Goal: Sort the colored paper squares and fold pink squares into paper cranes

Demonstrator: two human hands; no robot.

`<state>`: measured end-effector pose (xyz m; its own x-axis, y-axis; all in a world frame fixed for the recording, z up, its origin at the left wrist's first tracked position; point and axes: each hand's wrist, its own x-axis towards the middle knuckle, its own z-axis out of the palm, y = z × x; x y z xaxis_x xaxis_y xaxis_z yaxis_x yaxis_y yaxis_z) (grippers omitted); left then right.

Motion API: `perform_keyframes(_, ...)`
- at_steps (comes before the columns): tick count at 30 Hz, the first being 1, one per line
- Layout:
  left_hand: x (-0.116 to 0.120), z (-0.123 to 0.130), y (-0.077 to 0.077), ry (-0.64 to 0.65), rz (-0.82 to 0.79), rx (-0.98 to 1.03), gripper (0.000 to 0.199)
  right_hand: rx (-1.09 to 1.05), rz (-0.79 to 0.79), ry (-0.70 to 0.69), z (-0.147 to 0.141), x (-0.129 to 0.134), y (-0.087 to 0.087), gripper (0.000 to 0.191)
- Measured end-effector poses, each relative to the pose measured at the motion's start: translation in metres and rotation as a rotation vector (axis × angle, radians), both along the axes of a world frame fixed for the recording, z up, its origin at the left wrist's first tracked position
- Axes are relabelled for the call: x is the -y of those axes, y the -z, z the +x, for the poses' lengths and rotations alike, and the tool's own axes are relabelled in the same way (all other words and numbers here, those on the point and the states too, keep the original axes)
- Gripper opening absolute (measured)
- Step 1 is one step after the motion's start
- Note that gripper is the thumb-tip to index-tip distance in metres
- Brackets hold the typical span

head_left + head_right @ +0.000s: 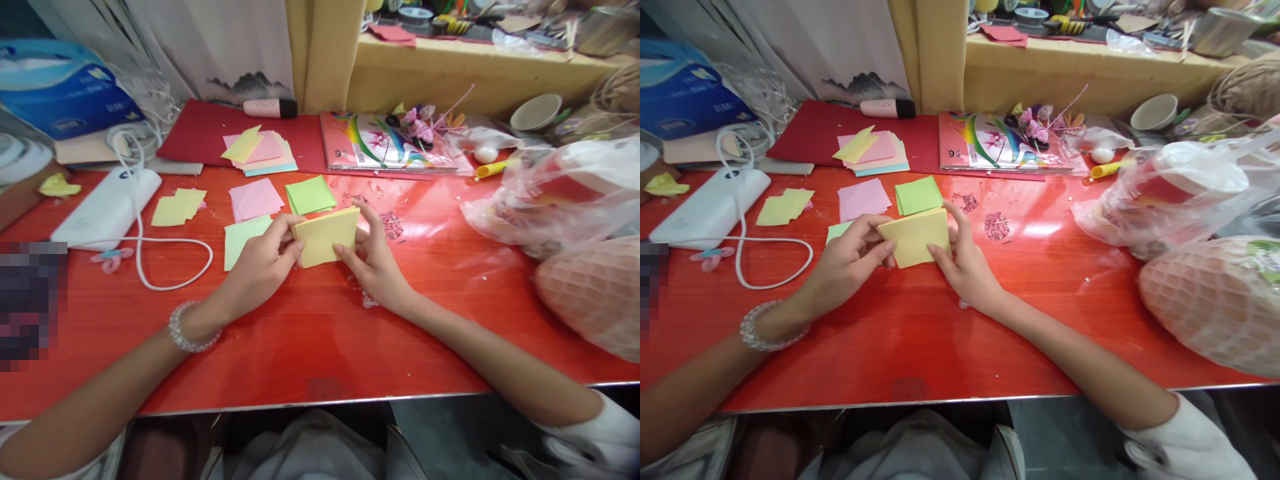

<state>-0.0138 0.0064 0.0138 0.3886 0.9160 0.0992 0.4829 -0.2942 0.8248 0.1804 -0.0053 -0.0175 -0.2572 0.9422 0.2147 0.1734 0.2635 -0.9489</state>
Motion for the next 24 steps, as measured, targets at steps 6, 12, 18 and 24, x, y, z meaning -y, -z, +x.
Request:
perform_keyframes(6, -0.015, -0.014, -0.004, -0.06, 0.302, -0.467, 0.036, -0.01, -0.269, 0.035, 0.004, -0.005, -0.005, 0.044)
perform_keyframes(12, -0.03, -0.039, -0.01, -0.108, 0.586, -1.053, 0.033, -0.034, -0.366, 0.0, 0.004, -0.009, -0.011, 0.061)
perform_keyframes(18, -0.031, -0.045, -0.005, -0.022, 0.521, -1.221, 0.031, 0.022, -0.272, 0.069, 0.006, -0.006, -0.004, 0.062)
perform_keyframes(24, -0.038, -0.056, 0.0, 0.07, 0.362, -0.964, 0.043, 0.125, -0.083, 0.205, 0.004, 0.001, -0.006, 0.041)
